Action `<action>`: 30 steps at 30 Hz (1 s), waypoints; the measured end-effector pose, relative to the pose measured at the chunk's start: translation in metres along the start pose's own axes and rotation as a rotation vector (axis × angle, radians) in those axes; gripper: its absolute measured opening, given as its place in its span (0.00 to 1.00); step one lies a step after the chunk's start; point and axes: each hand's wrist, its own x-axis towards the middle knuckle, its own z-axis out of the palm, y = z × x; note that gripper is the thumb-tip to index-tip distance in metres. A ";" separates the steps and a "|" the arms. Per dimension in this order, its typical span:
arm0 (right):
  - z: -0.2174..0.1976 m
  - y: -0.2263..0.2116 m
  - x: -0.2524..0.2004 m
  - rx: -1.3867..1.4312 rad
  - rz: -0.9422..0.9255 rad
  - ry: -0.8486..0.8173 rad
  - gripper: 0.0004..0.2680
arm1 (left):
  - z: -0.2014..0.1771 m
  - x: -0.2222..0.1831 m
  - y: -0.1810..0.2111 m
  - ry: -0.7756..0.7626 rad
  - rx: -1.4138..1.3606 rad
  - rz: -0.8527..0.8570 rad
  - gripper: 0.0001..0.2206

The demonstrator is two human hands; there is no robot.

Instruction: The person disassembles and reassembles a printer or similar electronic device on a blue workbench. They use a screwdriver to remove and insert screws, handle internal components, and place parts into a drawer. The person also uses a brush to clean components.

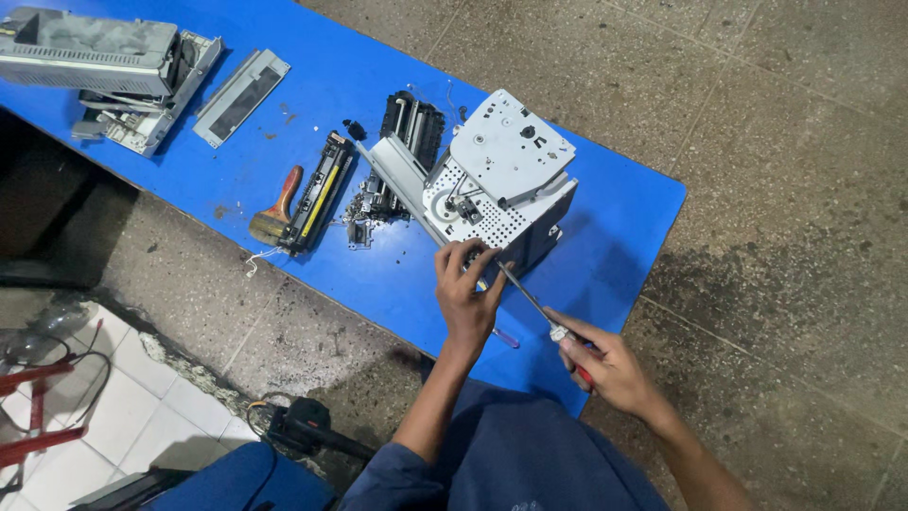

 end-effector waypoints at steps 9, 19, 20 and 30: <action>-0.008 -0.030 0.003 0.105 0.172 -0.079 0.18 | 0.003 -0.010 -0.001 -0.032 0.030 0.018 0.21; 0.016 -0.044 -0.007 -0.601 -0.352 0.219 0.19 | -0.001 -0.013 -0.005 -0.021 0.064 0.005 0.20; 0.005 -0.040 -0.003 -0.258 -0.105 0.069 0.20 | -0.001 -0.018 -0.004 -0.024 0.072 -0.002 0.19; 0.003 -0.051 -0.002 -0.829 -0.691 0.148 0.17 | 0.006 -0.010 0.006 0.052 0.052 0.002 0.22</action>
